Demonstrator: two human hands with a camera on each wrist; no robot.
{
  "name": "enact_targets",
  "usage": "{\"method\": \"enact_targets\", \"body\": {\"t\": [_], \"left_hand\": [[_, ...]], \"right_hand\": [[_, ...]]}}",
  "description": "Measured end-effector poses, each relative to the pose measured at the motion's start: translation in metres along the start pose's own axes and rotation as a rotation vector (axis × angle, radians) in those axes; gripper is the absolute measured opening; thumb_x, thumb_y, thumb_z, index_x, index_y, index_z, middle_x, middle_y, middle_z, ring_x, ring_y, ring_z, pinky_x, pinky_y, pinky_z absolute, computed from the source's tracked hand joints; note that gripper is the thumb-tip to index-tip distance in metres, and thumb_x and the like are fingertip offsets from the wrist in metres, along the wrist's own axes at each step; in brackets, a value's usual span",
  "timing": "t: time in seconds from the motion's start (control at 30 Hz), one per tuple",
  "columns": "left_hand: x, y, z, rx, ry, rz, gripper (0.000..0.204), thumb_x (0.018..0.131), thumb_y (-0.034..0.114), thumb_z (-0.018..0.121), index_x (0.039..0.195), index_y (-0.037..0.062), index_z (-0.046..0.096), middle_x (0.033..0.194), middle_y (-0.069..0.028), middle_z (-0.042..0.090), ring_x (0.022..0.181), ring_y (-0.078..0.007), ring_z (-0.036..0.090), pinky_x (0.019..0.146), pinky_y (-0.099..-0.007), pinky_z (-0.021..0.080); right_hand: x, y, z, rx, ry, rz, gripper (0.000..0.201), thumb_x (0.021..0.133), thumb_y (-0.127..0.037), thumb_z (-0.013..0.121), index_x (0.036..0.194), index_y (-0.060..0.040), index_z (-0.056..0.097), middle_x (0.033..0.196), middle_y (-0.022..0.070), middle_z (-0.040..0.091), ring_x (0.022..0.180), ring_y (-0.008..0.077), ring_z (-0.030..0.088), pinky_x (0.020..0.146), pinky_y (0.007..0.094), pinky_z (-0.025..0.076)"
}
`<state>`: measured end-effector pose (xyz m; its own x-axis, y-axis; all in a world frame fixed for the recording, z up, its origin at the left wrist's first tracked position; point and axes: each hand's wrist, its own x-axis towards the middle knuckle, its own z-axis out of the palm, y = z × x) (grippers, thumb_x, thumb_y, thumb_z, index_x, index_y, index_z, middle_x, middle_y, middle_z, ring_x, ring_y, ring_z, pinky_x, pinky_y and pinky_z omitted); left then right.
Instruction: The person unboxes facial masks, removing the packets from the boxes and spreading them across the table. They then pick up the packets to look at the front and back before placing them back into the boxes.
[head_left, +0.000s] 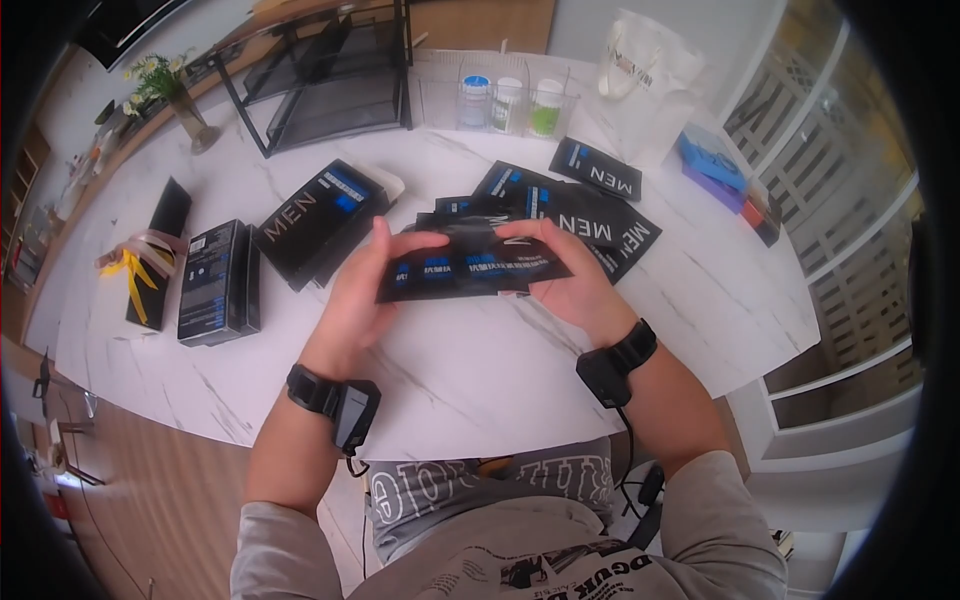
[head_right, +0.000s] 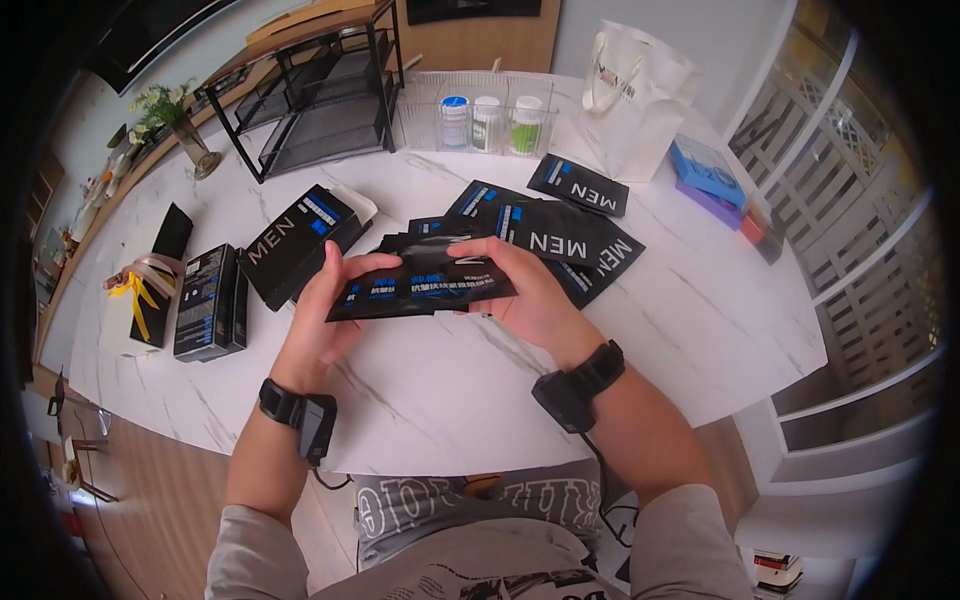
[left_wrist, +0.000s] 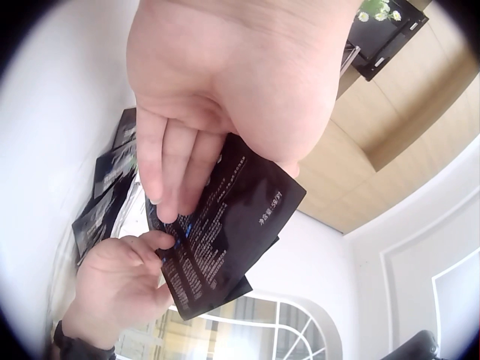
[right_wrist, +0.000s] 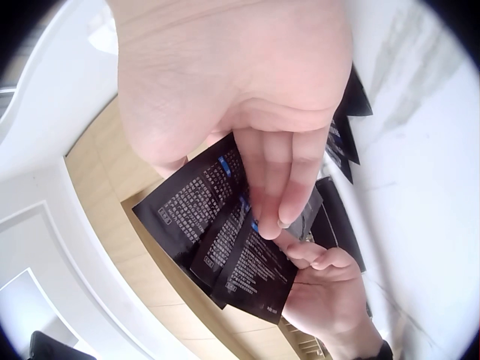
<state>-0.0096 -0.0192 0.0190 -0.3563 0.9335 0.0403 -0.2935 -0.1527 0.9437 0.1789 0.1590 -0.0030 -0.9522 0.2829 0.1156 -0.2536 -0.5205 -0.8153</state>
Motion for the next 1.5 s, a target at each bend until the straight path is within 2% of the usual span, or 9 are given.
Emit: {"method": "enact_targets", "body": {"t": [0.1,0.23,0.67,0.77,0.87,0.97,1.17,1.37,1.5], "left_hand": [[-0.001,-0.001,0.002,-0.009,0.015,0.004,0.074,0.103,0.059,0.029,0.119,-0.0052,0.063,0.109,-0.0139,0.067,0.098,-0.0203,0.066,0.085,-0.0323,0.053],[0.0,-0.002,0.001,-0.05,-0.005,-0.012,0.075,0.102,0.059,0.029,0.119,-0.0056,0.063,0.109,-0.0143,0.067,0.095,-0.0204,0.066,0.08,-0.0323,0.055],[0.0,-0.004,-0.001,-0.024,0.003,-0.007,0.077,0.101,0.061,0.029,0.121,-0.0063,0.061,0.11,-0.0144,0.068,0.094,-0.0192,0.067,0.077,-0.0312,0.057],[0.0,-0.002,-0.005,-0.071,-0.072,-0.012,0.069,0.105,0.054,0.029,0.12,-0.0034,0.064,0.113,-0.014,0.066,0.101,-0.021,0.064,0.084,-0.0332,0.054],[-0.001,-0.001,-0.004,-0.064,-0.058,-0.027,0.069,0.105,0.054,0.029,0.12,-0.0035,0.063,0.113,-0.0142,0.066,0.101,-0.0212,0.064,0.084,-0.0333,0.055],[0.0,-0.002,-0.002,-0.032,-0.026,-0.02,0.078,0.101,0.062,0.029,0.122,-0.0066,0.061,0.111,-0.0143,0.068,0.093,-0.0182,0.067,0.077,-0.0304,0.057],[0.0,-0.002,-0.002,-0.005,-0.02,-0.003,0.079,0.101,0.062,0.029,0.123,-0.006,0.06,0.113,-0.0136,0.067,0.095,-0.0187,0.066,0.078,-0.0312,0.056],[-0.001,-0.001,0.0,0.002,-0.006,-0.02,0.077,0.101,0.062,0.028,0.124,-0.0035,0.061,0.112,-0.0128,0.067,0.101,-0.0187,0.064,0.086,-0.0332,0.054],[-0.001,-0.002,0.0,0.04,-0.004,-0.028,0.076,0.102,0.062,0.028,0.124,-0.0032,0.061,0.113,-0.013,0.067,0.103,-0.0195,0.064,0.091,-0.0331,0.052]], "right_hand": [[-0.002,-0.003,0.012,-0.003,0.075,-0.014,0.047,0.106,-0.04,0.04,0.125,-0.0003,0.057,0.115,0.0136,0.065,0.104,0.024,0.064,0.089,0.042,0.054],[-0.001,-0.002,0.003,-0.036,0.041,-0.028,0.048,0.106,-0.041,0.039,0.124,0.0002,0.057,0.116,0.0155,0.064,0.105,0.0257,0.063,0.089,0.0445,0.054],[-0.001,-0.001,0.004,-0.04,0.051,-0.026,0.051,0.106,-0.043,0.037,0.123,-0.0001,0.058,0.12,0.0138,0.062,0.107,0.0263,0.063,0.091,0.0462,0.054],[0.0,0.0,0.002,-0.049,0.019,-0.032,0.052,0.106,-0.044,0.037,0.123,0.0004,0.058,0.12,0.0139,0.062,0.107,0.0265,0.063,0.091,0.0465,0.054],[0.0,0.001,-0.002,-0.037,0.001,-0.03,0.053,0.106,-0.044,0.037,0.122,0.0007,0.059,0.12,0.0143,0.062,0.107,0.0267,0.063,0.092,0.0466,0.054],[0.0,0.0,0.001,-0.06,0.031,-0.049,0.053,0.106,-0.044,0.036,0.121,0.0008,0.06,0.119,0.0146,0.062,0.107,0.0262,0.062,0.091,0.0458,0.053],[0.001,0.0,0.003,-0.091,0.123,-0.076,0.051,0.106,-0.042,0.038,0.12,0.0011,0.061,0.118,0.0136,0.063,0.106,0.0242,0.061,0.089,0.0435,0.051],[0.002,0.003,0.002,-0.122,0.181,-0.089,0.048,0.104,-0.042,0.045,0.117,0.0003,0.064,0.113,0.0102,0.066,0.101,0.0194,0.063,0.086,0.0353,0.052],[0.001,0.002,0.0,-0.169,0.133,-0.063,0.045,0.104,-0.038,0.047,0.116,0.0007,0.065,0.111,0.0085,0.066,0.098,0.0156,0.064,0.085,0.0312,0.051]]}}
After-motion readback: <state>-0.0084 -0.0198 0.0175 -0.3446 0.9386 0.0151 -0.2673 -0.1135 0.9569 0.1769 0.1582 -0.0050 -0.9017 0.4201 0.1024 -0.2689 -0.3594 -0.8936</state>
